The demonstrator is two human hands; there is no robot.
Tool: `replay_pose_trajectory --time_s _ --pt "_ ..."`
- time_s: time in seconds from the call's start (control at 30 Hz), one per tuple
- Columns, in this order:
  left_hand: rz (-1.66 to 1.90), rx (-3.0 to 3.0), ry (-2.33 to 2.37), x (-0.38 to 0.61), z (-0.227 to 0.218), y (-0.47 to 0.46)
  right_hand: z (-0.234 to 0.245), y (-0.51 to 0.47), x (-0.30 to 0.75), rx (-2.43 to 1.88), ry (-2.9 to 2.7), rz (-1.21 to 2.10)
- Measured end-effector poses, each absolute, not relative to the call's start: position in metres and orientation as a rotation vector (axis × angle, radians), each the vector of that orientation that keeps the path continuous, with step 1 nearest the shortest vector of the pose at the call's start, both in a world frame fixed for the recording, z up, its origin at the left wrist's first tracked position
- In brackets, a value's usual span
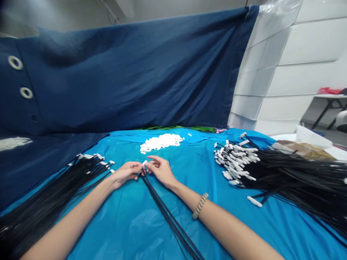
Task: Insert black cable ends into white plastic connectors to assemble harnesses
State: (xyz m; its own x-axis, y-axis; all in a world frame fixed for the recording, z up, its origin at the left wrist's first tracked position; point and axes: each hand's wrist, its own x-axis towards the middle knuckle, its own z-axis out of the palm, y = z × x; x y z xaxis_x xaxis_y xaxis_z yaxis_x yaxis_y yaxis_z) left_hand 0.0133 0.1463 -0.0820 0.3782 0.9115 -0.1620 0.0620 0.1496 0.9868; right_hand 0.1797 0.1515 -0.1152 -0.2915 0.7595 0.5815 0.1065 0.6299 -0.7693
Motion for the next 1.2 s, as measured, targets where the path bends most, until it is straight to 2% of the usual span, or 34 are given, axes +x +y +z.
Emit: replay_pose_trajectory --time_s 0.27,0.43,0.53,0.87,1.03,1.2 --pt "0.936 1.139 0.846 0.018 -0.091 0.149 -0.099 0.138 0.203 -0.514 -2.176 0.151" --pt "0.93 1.077 0.8 0.02 -0.092 0.146 -0.09 0.133 0.202 -0.348 -2.247 -0.709" --pt "0.908 1.057 0.777 0.021 -0.093 0.145 -0.086 0.13 0.202 -0.314 -2.217 -0.861" --pt "0.874 1.014 0.712 0.024 -0.095 0.143 -0.082 0.13 0.202 -0.279 -2.234 -0.903" --pt "0.891 0.99 0.694 0.028 -0.094 0.14 -0.083 0.125 0.194 -0.451 -2.231 -0.596" --pt "0.907 0.985 0.687 0.03 -0.094 0.138 -0.077 0.117 0.187 -0.556 -2.167 -0.131"
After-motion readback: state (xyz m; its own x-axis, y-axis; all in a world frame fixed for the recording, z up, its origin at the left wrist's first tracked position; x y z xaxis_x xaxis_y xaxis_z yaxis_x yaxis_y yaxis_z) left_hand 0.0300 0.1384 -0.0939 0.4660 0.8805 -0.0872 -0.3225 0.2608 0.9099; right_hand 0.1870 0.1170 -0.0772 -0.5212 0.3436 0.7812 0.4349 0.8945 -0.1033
